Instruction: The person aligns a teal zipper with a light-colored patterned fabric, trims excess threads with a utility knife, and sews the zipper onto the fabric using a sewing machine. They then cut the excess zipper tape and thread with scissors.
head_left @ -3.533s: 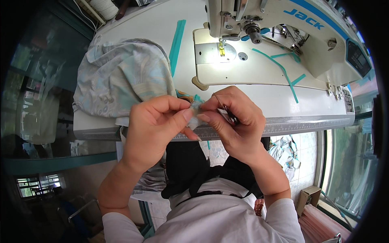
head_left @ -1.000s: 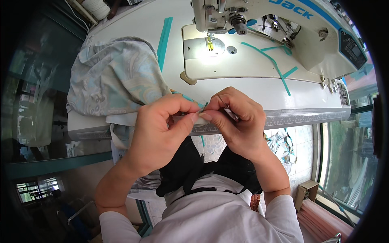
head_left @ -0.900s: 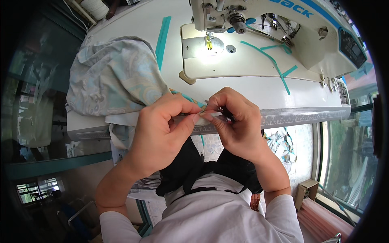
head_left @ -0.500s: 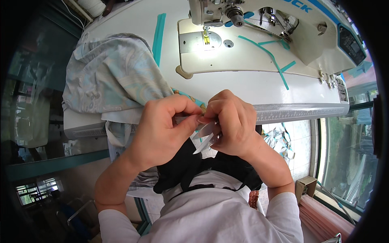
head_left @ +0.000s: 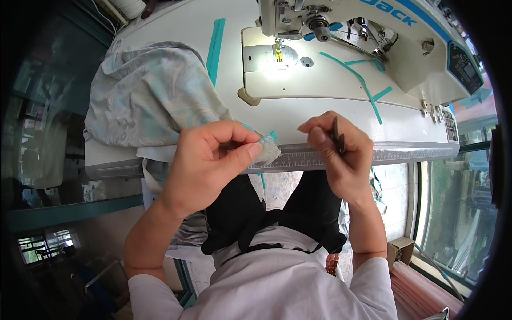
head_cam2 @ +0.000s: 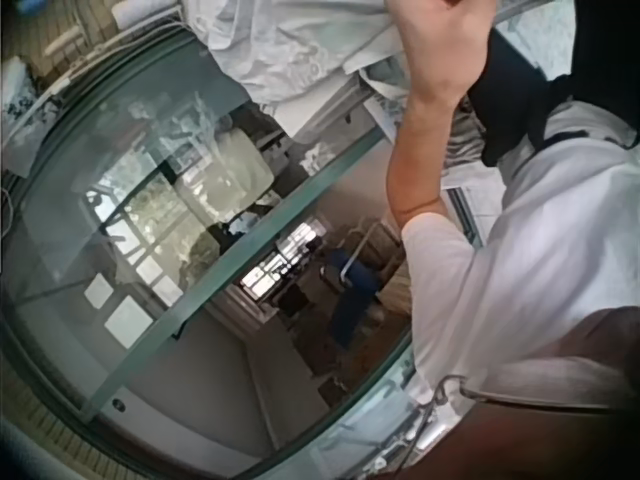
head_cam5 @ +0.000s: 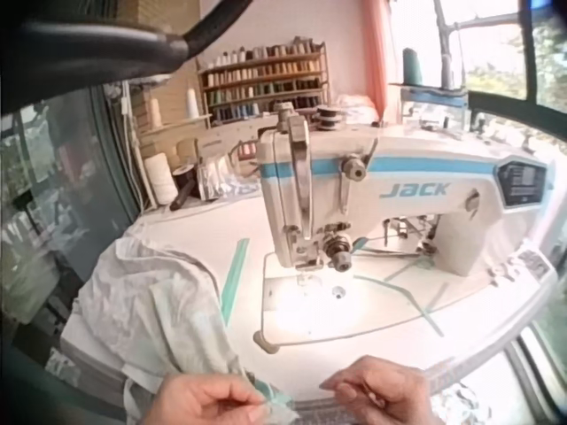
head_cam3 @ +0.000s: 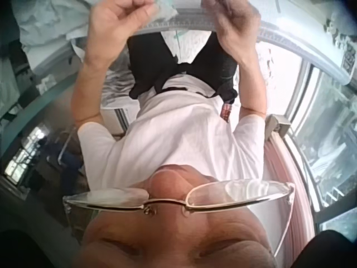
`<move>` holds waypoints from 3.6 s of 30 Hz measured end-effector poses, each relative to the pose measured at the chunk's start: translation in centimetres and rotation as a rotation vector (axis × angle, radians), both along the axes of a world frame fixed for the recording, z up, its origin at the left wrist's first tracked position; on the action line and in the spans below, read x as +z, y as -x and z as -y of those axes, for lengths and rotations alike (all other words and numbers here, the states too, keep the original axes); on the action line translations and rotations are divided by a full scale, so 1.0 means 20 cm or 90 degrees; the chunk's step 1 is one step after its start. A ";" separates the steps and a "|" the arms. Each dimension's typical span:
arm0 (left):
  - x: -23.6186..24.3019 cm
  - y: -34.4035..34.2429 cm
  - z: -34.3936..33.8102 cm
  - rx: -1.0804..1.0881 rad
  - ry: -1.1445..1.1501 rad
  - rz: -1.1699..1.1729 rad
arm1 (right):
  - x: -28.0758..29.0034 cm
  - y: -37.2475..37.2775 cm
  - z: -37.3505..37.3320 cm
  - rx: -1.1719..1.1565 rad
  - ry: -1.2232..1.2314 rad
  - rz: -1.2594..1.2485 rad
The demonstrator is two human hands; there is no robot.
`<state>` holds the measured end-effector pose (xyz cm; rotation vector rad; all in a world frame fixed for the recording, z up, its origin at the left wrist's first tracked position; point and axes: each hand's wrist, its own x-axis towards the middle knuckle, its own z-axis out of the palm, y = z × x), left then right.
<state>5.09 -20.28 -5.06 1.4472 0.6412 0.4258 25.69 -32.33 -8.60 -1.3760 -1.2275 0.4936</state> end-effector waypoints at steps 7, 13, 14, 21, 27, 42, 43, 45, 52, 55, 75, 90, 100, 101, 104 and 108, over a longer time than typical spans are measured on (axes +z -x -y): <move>0.00 0.00 0.01 -0.004 -0.033 -0.007 | -0.02 0.14 -0.02 0.032 -0.165 0.119; 0.02 -0.01 0.02 -0.015 -0.117 -0.036 | -0.06 0.16 -0.05 -0.064 -0.220 0.317; 0.02 -0.01 0.03 -0.018 -0.125 -0.040 | -0.07 0.16 -0.06 -0.065 -0.239 0.332; -0.02 -0.03 0.04 0.020 -0.252 -0.019 | -0.06 0.15 -0.06 -0.075 -0.258 0.433; -0.03 -0.05 0.05 0.022 -0.372 -0.021 | -0.06 0.14 -0.05 -0.090 -0.238 0.520; -0.05 -0.03 0.04 0.023 -0.313 -0.013 | -0.09 0.13 0.00 -0.106 -0.254 0.385; -0.06 -0.04 0.05 0.036 -0.310 0.000 | -0.10 0.14 -0.02 -0.090 -0.264 0.392; -0.04 -0.03 0.04 0.007 -0.314 -0.026 | -0.10 0.15 -0.02 -0.074 -0.251 0.394; -0.02 -0.03 0.05 -0.001 -0.304 -0.061 | -0.10 0.15 -0.04 -0.073 -0.242 0.397; -0.01 -0.02 0.05 -0.005 -0.293 -0.066 | -0.10 0.15 -0.03 -0.066 -0.226 0.400; -0.02 -0.03 0.05 -0.015 -0.323 -0.048 | -0.08 0.15 -0.03 -0.067 -0.255 0.357; -0.02 -0.04 0.03 -0.009 -0.459 -0.034 | -0.04 0.16 0.07 0.152 0.058 -0.357; -0.02 -0.03 0.03 0.010 -0.269 -0.037 | -0.05 0.13 -0.01 0.040 -0.142 0.039; -0.03 -0.03 0.03 0.007 -0.270 -0.035 | -0.07 0.15 -0.03 0.028 -0.159 0.048; -0.04 -0.03 0.03 -0.002 -0.284 -0.028 | -0.07 0.14 -0.05 0.010 -0.156 0.089; -0.07 -0.03 0.02 0.009 -0.334 0.008 | -0.09 0.14 -0.07 0.011 -0.160 0.089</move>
